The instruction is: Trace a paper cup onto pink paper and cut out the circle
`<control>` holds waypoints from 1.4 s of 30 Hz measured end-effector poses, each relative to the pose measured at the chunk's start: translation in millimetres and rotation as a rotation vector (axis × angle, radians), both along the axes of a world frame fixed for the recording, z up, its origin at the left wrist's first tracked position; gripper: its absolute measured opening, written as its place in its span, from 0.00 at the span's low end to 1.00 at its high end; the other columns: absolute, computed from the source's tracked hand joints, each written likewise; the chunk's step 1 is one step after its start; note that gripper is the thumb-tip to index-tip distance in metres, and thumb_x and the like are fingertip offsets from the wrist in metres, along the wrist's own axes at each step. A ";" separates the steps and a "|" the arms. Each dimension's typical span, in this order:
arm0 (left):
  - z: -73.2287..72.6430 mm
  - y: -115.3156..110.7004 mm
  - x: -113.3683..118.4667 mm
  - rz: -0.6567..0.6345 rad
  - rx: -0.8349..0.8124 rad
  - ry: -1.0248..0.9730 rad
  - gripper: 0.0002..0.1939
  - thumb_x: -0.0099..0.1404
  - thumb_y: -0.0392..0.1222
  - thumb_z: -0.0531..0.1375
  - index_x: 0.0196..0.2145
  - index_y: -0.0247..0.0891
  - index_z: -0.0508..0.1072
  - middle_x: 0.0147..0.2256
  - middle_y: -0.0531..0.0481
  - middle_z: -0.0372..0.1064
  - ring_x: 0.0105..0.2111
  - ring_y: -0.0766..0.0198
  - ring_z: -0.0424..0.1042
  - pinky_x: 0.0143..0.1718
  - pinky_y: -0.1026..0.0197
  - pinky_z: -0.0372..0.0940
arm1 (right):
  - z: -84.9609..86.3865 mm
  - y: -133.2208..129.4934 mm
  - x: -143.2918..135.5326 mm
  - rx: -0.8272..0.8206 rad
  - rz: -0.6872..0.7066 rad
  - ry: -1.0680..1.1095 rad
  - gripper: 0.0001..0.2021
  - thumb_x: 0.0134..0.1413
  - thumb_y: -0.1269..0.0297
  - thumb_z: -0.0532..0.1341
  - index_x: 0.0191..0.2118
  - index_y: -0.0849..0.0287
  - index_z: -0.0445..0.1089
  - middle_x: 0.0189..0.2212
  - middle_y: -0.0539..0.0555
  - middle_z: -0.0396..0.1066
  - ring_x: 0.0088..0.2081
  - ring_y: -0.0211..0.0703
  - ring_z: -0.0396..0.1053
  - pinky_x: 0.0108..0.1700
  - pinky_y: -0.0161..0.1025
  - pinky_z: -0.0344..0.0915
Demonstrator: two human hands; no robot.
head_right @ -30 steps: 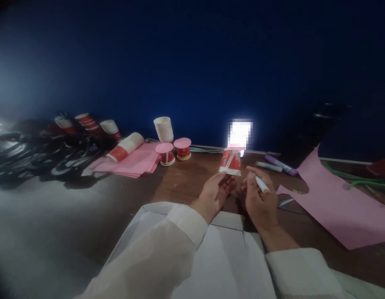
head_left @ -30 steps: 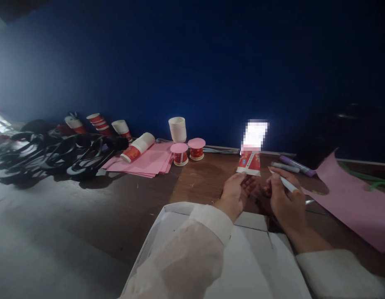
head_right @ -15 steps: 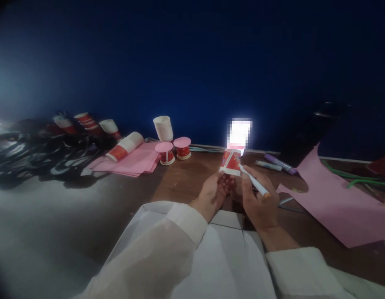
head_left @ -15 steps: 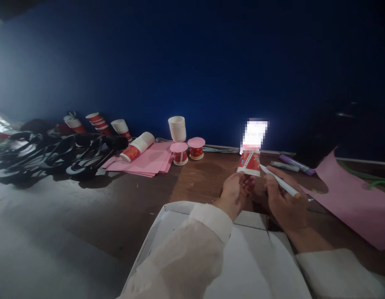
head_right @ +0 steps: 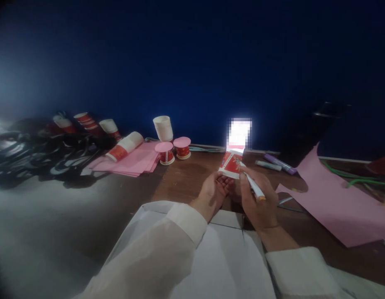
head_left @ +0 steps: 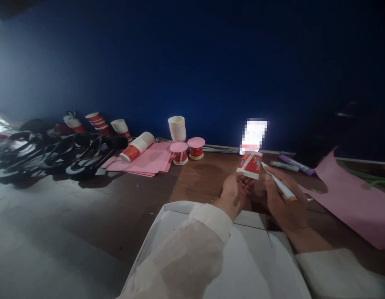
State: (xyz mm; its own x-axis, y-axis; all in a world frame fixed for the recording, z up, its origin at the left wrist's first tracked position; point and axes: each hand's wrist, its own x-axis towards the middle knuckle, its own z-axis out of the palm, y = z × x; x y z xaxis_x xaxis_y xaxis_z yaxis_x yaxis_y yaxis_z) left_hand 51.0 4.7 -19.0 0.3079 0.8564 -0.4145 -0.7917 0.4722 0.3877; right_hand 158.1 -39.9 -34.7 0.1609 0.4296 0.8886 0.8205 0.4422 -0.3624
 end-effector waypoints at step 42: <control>-5.2 -3.8 2.2 0.003 0.063 0.019 0.08 0.64 0.27 0.60 0.28 0.32 0.75 0.24 0.51 0.66 0.23 0.72 0.63 0.28 0.69 0.59 | 1.1 1.8 -2.5 -0.008 -0.003 -0.068 0.10 0.65 0.67 0.62 0.49 0.57 0.78 0.42 0.60 0.82 0.43 0.51 0.80 0.48 0.47 0.75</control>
